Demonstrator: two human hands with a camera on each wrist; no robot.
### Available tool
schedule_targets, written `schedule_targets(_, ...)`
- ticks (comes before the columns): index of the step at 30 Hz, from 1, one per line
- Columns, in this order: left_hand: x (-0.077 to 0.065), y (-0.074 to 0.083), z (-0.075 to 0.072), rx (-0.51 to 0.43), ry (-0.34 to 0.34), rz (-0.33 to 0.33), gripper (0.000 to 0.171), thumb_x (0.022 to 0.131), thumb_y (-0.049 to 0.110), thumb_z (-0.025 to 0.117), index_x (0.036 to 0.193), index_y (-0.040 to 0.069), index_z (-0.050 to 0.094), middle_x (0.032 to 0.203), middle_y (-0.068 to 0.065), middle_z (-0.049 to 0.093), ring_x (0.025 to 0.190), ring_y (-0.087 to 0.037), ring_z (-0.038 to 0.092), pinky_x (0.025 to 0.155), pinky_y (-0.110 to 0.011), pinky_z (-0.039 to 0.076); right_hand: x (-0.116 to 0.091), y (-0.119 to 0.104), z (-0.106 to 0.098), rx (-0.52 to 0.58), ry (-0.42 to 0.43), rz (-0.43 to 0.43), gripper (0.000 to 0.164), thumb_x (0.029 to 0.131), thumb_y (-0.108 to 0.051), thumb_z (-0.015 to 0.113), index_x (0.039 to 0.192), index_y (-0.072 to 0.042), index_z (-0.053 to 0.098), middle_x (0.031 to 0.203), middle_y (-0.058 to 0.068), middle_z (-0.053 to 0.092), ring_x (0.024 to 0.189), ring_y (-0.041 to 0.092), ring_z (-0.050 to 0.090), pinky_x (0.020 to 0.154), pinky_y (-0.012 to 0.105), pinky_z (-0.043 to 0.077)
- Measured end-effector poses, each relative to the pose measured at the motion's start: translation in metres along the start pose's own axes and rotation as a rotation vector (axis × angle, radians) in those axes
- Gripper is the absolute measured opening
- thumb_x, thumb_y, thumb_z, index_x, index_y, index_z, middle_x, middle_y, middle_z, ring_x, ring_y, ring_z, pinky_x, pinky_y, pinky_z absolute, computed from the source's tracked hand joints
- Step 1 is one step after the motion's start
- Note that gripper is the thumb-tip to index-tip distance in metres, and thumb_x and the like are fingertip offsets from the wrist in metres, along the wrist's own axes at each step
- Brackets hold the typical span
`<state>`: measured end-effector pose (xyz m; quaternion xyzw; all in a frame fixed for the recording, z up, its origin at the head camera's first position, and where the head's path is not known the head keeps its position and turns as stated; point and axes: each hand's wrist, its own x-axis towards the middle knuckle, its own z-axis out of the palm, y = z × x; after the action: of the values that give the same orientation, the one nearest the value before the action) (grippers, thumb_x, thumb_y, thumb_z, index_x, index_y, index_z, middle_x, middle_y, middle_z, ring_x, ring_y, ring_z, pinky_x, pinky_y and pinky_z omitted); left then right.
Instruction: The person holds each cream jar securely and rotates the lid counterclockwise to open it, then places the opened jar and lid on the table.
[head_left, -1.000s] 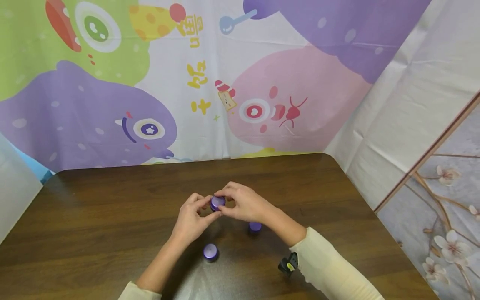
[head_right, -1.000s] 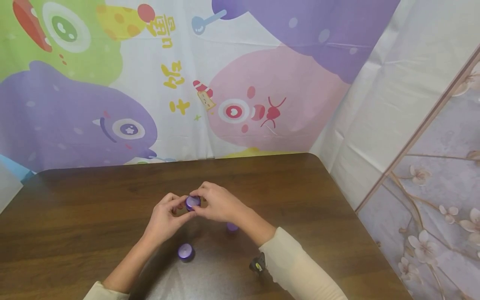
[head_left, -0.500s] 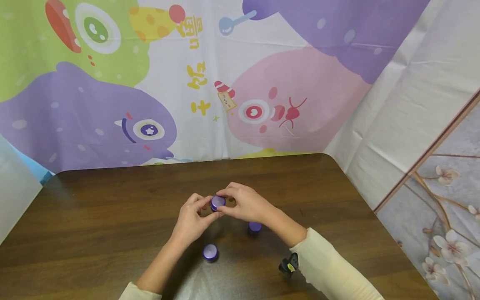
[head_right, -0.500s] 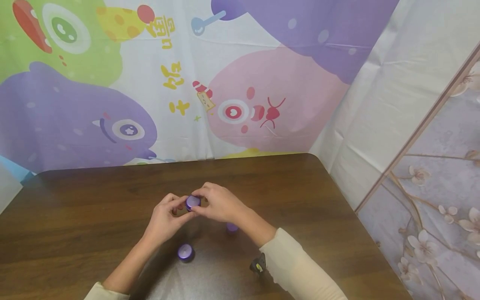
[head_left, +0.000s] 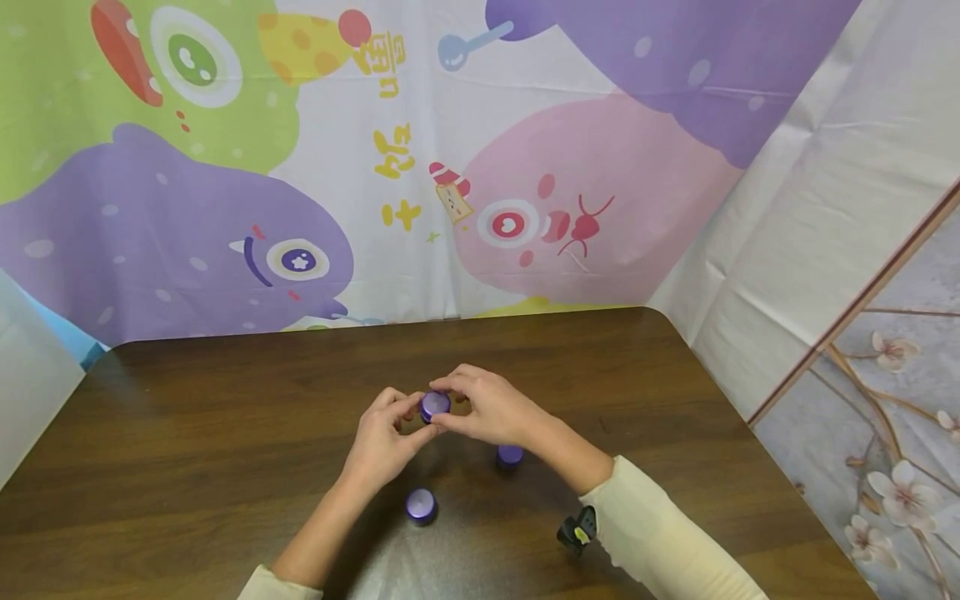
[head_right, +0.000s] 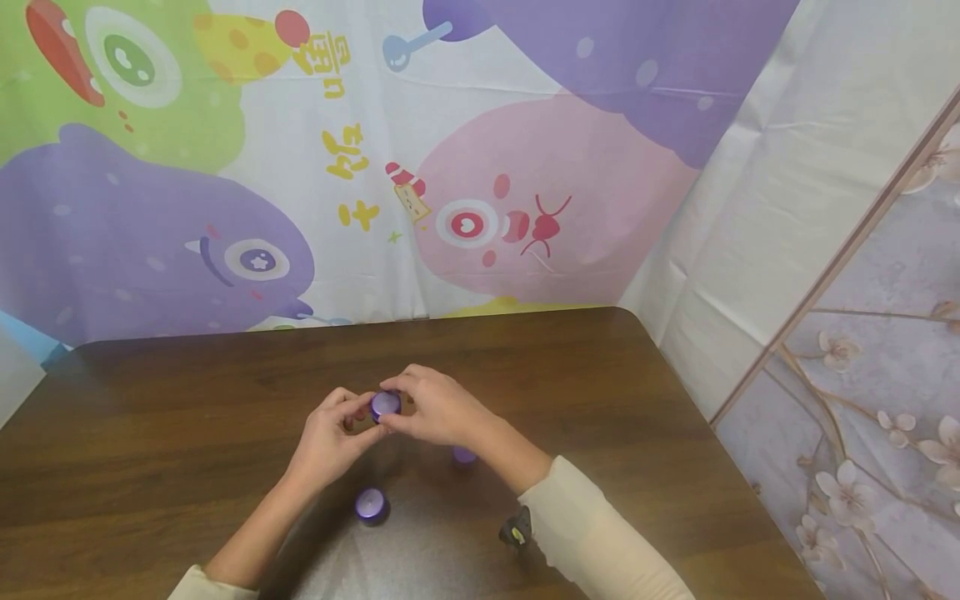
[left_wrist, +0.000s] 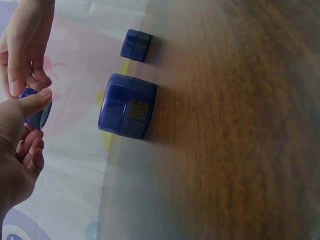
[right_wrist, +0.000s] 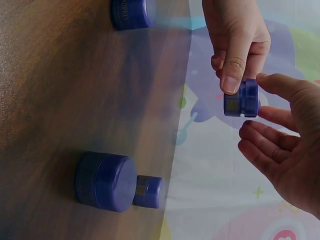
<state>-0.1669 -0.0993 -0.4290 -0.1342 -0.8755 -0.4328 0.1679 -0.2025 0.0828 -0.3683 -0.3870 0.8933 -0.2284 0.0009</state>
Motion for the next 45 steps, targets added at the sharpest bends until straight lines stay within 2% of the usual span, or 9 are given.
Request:
schedule_targets(5, 0.0003, 0.0008, 0.0004, -0.001, -0.001, 0.001, 0.044, 0.071, 0.023, 0.082, 0.107, 0.002, 0.069, 0.083, -0.006, 0.054, 0.067, -0.014, 0.041, 0.056, -0.020, 0.035, 0.0002, -0.0003, 0.0007, -0.006, 0.002, 0.034, 0.039, 0.084, -0.028, 0.069, 0.117, -0.008, 0.064, 0.099, 0.000, 0.061, 0.086, 0.009, 0.058, 0.069, 0.017, 0.046)
schedule_targets(14, 0.0003, 0.0015, 0.0010, 0.002, 0.010, 0.019, 0.040, 0.071, 0.018, 0.082, 0.105, 0.002, 0.070, 0.081, -0.005, 0.053, 0.066, -0.014, 0.043, 0.056, -0.020, 0.036, 0.0002, 0.0000, -0.0001, 0.014, -0.008, -0.023, 0.042, 0.084, -0.025, 0.068, 0.121, -0.007, 0.061, 0.100, 0.002, 0.061, 0.088, 0.016, 0.060, 0.070, 0.018, 0.045)
schedule_targets(19, 0.0007, 0.0013, 0.0013, 0.000, 0.010, 0.018, 0.037, 0.071, 0.019, 0.081, 0.104, 0.004, 0.070, 0.080, -0.005, 0.053, 0.066, -0.014, 0.043, 0.056, -0.020, 0.036, -0.0007, -0.0007, -0.0010, 0.020, 0.001, -0.005, 0.044, 0.084, -0.027, 0.069, 0.122, -0.007, 0.060, 0.105, 0.003, 0.061, 0.092, 0.011, 0.060, 0.074, 0.018, 0.048)
schedule_targets(23, 0.0007, 0.0016, 0.0010, -0.002, 0.002, 0.009, 0.039, 0.071, 0.021, 0.081, 0.105, 0.005, 0.070, 0.081, -0.005, 0.053, 0.066, -0.013, 0.041, 0.056, -0.020, 0.035, 0.0003, -0.0010, -0.0007, 0.011, 0.012, 0.005, 0.038, 0.084, -0.027, 0.070, 0.116, -0.007, 0.064, 0.099, 0.001, 0.061, 0.087, 0.008, 0.058, 0.070, 0.017, 0.047)
schedule_targets(29, -0.0001, 0.0023, 0.0007, 0.003, -0.013, -0.005, 0.046, 0.071, 0.020, 0.081, 0.110, 0.000, 0.068, 0.081, -0.004, 0.052, 0.067, -0.015, 0.042, 0.057, -0.020, 0.035, 0.0019, -0.0001, 0.0006, 0.000, -0.018, -0.019, 0.035, 0.084, -0.024, 0.069, 0.116, -0.009, 0.065, 0.101, 0.000, 0.061, 0.085, 0.006, 0.055, 0.072, 0.017, 0.047)
schedule_targets(33, -0.0005, 0.0020, 0.0004, 0.002, -0.017, -0.012, 0.050, 0.072, 0.019, 0.081, 0.113, -0.004, 0.065, 0.083, -0.005, 0.053, 0.067, -0.016, 0.043, 0.057, -0.020, 0.036, 0.0018, -0.0002, 0.0000, 0.011, -0.039, -0.029, 0.038, 0.084, -0.023, 0.068, 0.119, -0.009, 0.063, 0.107, 0.002, 0.060, 0.090, 0.011, 0.058, 0.075, 0.020, 0.048)
schedule_targets(39, 0.0003, 0.0015, 0.0005, 0.003, -0.005, 0.002, 0.039, 0.072, 0.019, 0.081, 0.105, 0.004, 0.070, 0.081, -0.005, 0.052, 0.067, -0.015, 0.043, 0.057, -0.020, 0.036, 0.0010, -0.0005, -0.0001, 0.016, -0.013, -0.012, 0.041, 0.084, -0.025, 0.070, 0.120, -0.007, 0.062, 0.106, 0.003, 0.060, 0.091, 0.011, 0.059, 0.075, 0.019, 0.049)
schedule_targets(45, 0.0005, 0.0003, 0.0008, 0.010, -0.008, 0.007, 0.038, 0.071, 0.021, 0.081, 0.105, 0.007, 0.070, 0.081, -0.003, 0.052, 0.067, -0.013, 0.042, 0.057, -0.020, 0.036, 0.0020, -0.0022, -0.0005, 0.003, -0.005, 0.009, 0.034, 0.085, -0.025, 0.069, 0.113, -0.007, 0.066, 0.098, 0.001, 0.060, 0.085, 0.009, 0.057, 0.070, 0.017, 0.047)
